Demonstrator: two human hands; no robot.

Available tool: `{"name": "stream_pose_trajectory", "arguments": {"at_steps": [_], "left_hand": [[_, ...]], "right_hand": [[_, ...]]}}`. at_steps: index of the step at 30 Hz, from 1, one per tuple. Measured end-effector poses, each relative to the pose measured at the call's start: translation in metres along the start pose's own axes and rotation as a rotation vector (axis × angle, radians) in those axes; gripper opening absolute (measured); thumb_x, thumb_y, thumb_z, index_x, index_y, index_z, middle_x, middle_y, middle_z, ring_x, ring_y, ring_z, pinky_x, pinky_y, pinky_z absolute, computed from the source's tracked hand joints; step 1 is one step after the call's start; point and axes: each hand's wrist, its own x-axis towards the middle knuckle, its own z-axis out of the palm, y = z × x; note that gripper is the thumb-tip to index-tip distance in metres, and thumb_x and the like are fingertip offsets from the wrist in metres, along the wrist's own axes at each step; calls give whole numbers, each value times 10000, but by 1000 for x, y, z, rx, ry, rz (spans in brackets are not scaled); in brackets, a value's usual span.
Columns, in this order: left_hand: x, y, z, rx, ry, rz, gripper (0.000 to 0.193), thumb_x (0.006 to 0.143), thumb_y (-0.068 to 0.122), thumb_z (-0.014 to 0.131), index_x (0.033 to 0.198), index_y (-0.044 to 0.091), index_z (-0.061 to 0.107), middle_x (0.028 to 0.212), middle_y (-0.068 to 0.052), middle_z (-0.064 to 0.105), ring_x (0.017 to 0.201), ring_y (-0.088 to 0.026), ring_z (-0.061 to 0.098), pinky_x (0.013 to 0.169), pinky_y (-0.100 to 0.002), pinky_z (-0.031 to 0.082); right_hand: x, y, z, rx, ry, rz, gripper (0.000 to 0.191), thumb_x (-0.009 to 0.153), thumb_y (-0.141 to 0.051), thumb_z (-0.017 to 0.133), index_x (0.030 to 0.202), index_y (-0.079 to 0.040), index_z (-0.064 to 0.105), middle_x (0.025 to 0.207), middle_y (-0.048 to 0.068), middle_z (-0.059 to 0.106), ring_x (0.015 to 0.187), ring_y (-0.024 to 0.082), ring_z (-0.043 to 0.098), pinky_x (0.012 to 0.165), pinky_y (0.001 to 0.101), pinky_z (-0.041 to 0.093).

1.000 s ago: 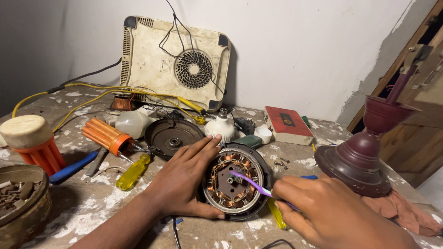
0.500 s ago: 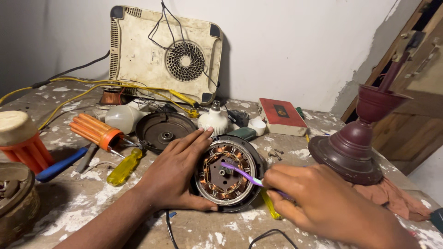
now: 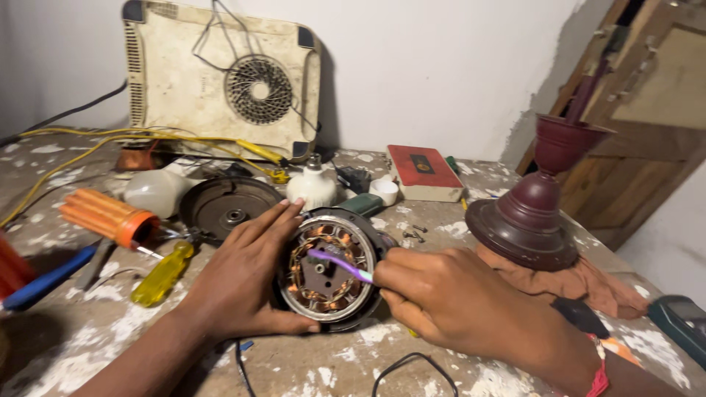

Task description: The person holds a disassembled fan motor stator on a cluttered workbench and brushes dust and debris out of its copper windings and slots using a toothbrush, rotating the motor to reach different sections throughout the clip.

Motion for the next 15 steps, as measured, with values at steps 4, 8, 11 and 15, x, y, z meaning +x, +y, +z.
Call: {"name": "stream_pose_trajectory", "arguments": {"at_steps": [4, 8, 11, 15], "left_hand": [[2, 0, 3, 20, -7, 23, 1381, 552, 792, 804, 1498, -73, 288, 1596, -256, 319, 1466, -423, 308, 1124, -526, 278], [1, -1, 4, 17, -11, 7, 1391, 549, 801, 798, 1507, -63, 276, 1595, -254, 314, 1457, -427, 310, 1126, -527, 275], [1, -1, 4, 8, -18, -12, 1407, 549, 802, 792, 1521, -64, 259, 1595, -253, 310, 1455, -428, 308, 1127, -529, 272], [1, 0, 5, 22, -32, -25, 1410, 548, 826, 782, 1508, -67, 265, 1595, -250, 308, 1459, -424, 298, 1124, -533, 268]], "right_hand": [[-6, 3, -13, -17, -37, 16, 158, 884, -172, 692, 947, -38, 637, 838, 116, 621, 743, 345, 656, 628, 461, 486], [-5, 6, -17, 4, -49, 38, 196, 922, -230, 702, 934, -43, 643, 836, 117, 621, 748, 343, 661, 626, 464, 482], [-3, 5, -16, -20, -35, 33, 201, 943, -236, 687, 942, -38, 648, 843, 117, 616, 763, 343, 665, 643, 461, 490], [0, 4, -15, -90, 34, 9, 237, 914, -230, 691, 1030, -24, 675, 903, 114, 635, 796, 342, 677, 652, 454, 504]]}}
